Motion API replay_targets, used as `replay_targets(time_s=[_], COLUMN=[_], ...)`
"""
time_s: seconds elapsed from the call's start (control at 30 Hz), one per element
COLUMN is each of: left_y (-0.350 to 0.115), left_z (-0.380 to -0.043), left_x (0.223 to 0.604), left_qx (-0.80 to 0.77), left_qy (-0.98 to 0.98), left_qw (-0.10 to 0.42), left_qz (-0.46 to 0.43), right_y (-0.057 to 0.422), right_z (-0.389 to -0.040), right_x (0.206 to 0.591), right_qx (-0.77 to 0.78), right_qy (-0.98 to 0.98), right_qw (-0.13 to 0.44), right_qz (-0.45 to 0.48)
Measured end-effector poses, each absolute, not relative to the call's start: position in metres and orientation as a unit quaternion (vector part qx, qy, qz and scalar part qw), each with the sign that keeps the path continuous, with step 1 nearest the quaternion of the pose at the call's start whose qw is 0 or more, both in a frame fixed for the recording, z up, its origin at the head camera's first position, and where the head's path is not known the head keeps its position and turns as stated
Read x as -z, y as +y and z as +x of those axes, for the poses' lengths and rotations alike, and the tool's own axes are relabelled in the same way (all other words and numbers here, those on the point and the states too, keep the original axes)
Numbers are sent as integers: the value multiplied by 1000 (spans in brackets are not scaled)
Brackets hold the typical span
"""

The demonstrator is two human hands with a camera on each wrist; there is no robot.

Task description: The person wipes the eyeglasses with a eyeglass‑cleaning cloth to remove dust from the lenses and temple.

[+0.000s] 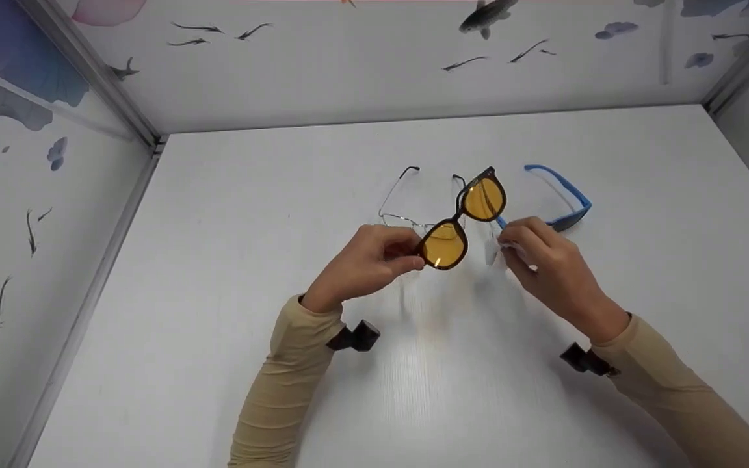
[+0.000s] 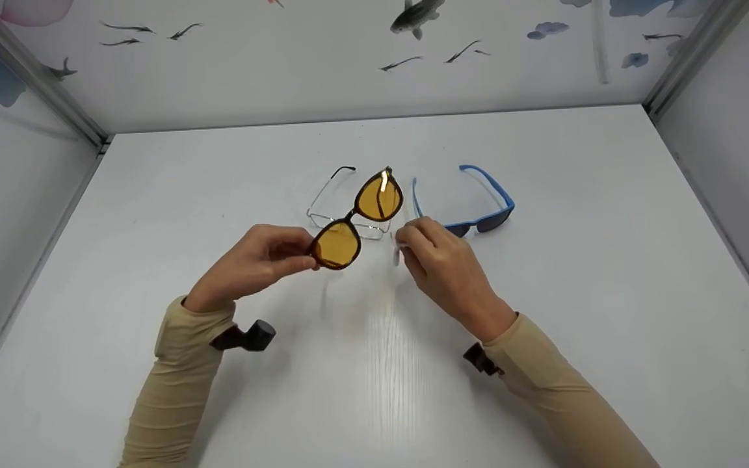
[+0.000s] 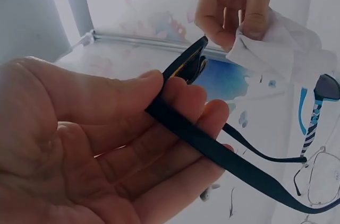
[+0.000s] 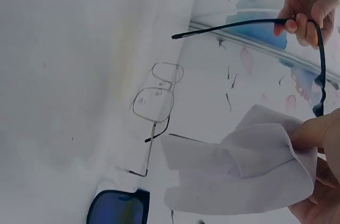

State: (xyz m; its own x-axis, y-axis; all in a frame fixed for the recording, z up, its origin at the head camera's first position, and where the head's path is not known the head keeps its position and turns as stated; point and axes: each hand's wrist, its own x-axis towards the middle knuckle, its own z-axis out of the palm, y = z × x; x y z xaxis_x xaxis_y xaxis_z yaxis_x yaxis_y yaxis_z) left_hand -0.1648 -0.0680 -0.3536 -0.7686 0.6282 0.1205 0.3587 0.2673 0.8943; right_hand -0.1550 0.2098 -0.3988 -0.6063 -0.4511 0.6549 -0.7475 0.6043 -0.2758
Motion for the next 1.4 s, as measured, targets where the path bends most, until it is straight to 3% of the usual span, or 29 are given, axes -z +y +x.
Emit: replay_targets(time_s=[0.57,1.4], left_y=[-56,-37], left_z=[-171,-169], left_x=[364,378], left_qx=[-621,-618], left_qy=[724,746], left_qw=[161,170], left_qz=[254,179], right_y=[167,161], right_z=[-155,-161], right_x=[393,393], right_qx=[-365,-308], right_qy=[-785,-770], right_qw=[348,393], right_qz=[360,397])
